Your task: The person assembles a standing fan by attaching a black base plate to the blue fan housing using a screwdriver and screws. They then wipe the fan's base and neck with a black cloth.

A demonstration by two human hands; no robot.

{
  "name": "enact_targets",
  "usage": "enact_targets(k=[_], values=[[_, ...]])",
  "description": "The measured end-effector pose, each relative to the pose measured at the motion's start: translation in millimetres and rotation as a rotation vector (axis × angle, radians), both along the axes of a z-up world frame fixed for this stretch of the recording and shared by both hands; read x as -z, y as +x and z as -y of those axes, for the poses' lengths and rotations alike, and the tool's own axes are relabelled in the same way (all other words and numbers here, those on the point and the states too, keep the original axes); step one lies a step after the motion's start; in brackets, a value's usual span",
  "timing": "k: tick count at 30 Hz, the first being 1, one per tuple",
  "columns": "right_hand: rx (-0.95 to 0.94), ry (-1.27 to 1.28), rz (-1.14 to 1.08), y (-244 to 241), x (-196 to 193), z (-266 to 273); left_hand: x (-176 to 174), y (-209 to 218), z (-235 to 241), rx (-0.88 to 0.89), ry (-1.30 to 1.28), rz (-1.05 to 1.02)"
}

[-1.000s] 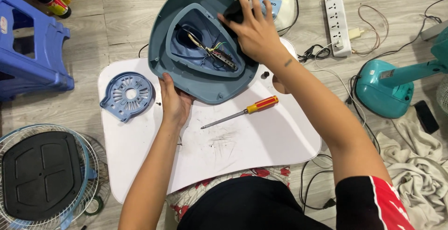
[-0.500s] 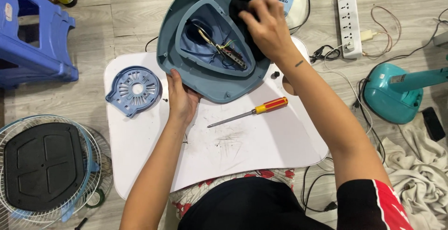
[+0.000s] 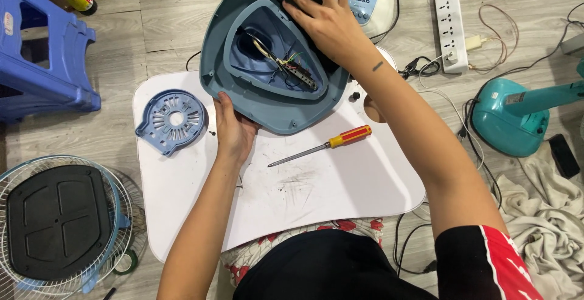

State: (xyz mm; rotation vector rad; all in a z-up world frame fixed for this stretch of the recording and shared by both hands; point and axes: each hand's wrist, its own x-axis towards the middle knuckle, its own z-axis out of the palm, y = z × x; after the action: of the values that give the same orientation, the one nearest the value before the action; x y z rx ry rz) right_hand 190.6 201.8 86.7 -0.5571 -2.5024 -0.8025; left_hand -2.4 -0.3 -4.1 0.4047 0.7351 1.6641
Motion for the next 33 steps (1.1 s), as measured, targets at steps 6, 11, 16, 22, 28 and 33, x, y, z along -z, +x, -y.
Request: enact_targets(k=[6, 11, 16, 22, 28, 33], values=[[-0.013, 0.021, -0.025, 17.1, 9.4, 1.4, 2.4, -0.1, -0.3, 0.013, 0.035, 0.008], [-0.077, 0.007, -0.136, 9.3, -1.2, -3.9, -0.4, 0.5, 0.2, 0.009, 0.019, -0.01], [-0.149, -0.214, -0.462, -23.4, -21.1, 20.3, -2.0, 1.1, 1.8, 0.015, 0.021, -0.012], [-0.272, -0.204, -0.312, -73.8, -10.4, 24.6, -0.9, -1.1, 0.7, 0.016, 0.039, -0.015], [-0.25, -0.207, -0.192, -103.8, -1.0, 50.7, -3.8, -0.1, 2.5, 0.014, -0.012, 0.006], [-0.148, -0.106, -0.023, -114.9, 3.5, 40.2, -9.3, 0.6, 4.7, 0.016, -0.005, -0.038]])
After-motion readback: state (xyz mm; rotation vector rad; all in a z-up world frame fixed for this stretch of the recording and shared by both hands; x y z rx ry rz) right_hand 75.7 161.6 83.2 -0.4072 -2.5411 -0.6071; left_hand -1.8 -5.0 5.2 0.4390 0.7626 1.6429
